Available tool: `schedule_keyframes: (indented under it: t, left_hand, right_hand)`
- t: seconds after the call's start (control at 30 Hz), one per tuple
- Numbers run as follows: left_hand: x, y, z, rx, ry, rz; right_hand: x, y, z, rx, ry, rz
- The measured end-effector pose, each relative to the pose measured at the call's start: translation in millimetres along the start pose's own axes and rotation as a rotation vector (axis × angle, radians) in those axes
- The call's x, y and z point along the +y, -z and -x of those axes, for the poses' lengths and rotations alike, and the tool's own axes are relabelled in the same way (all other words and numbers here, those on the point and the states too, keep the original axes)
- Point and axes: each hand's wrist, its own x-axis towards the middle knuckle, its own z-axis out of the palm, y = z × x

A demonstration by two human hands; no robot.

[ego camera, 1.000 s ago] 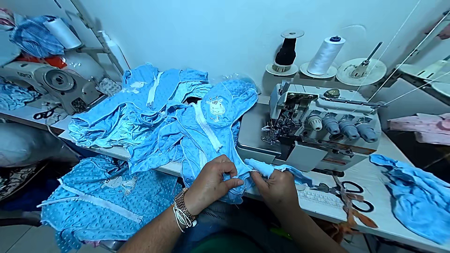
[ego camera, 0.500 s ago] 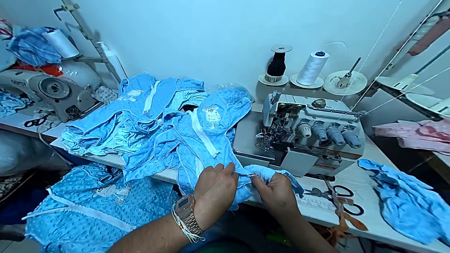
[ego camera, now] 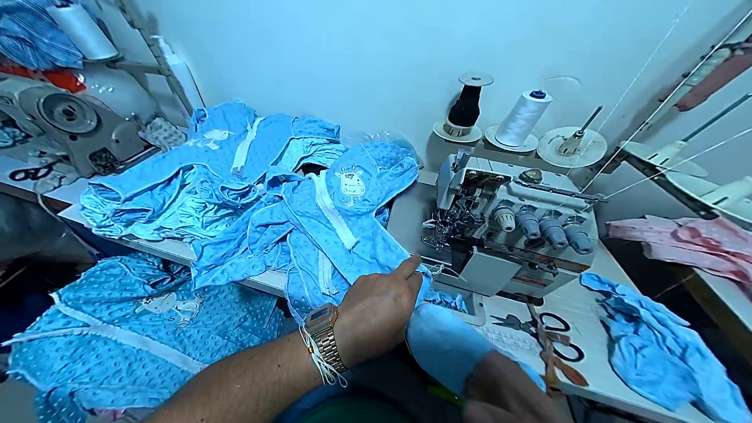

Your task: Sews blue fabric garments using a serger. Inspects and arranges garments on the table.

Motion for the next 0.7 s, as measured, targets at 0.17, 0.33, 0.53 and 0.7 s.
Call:
schedule_keyframes:
  t: [0.17, 0.33, 0.53, 0.7]
  left_hand:
    - [-2, 4, 3, -0.001, -0.005, 0.104]
    - [-4, -2, 4, 0.065, -0.076, 0.155]
    - [-6, -2, 6, 0.039, -0.096, 0.106]
    - [-11, -3, 10, 0.049, -0.201, -0.013]
  right_hand:
    - [16, -4, -25, 0.232, 0.003, -0.230]
    - [23, -8, -43, 0.274, -0.049, -0.367]
    - [41, -7, -68, 0.130, 0.004, -0.526]
    - [54, -4, -86, -0.034, -0.078, -0.670]
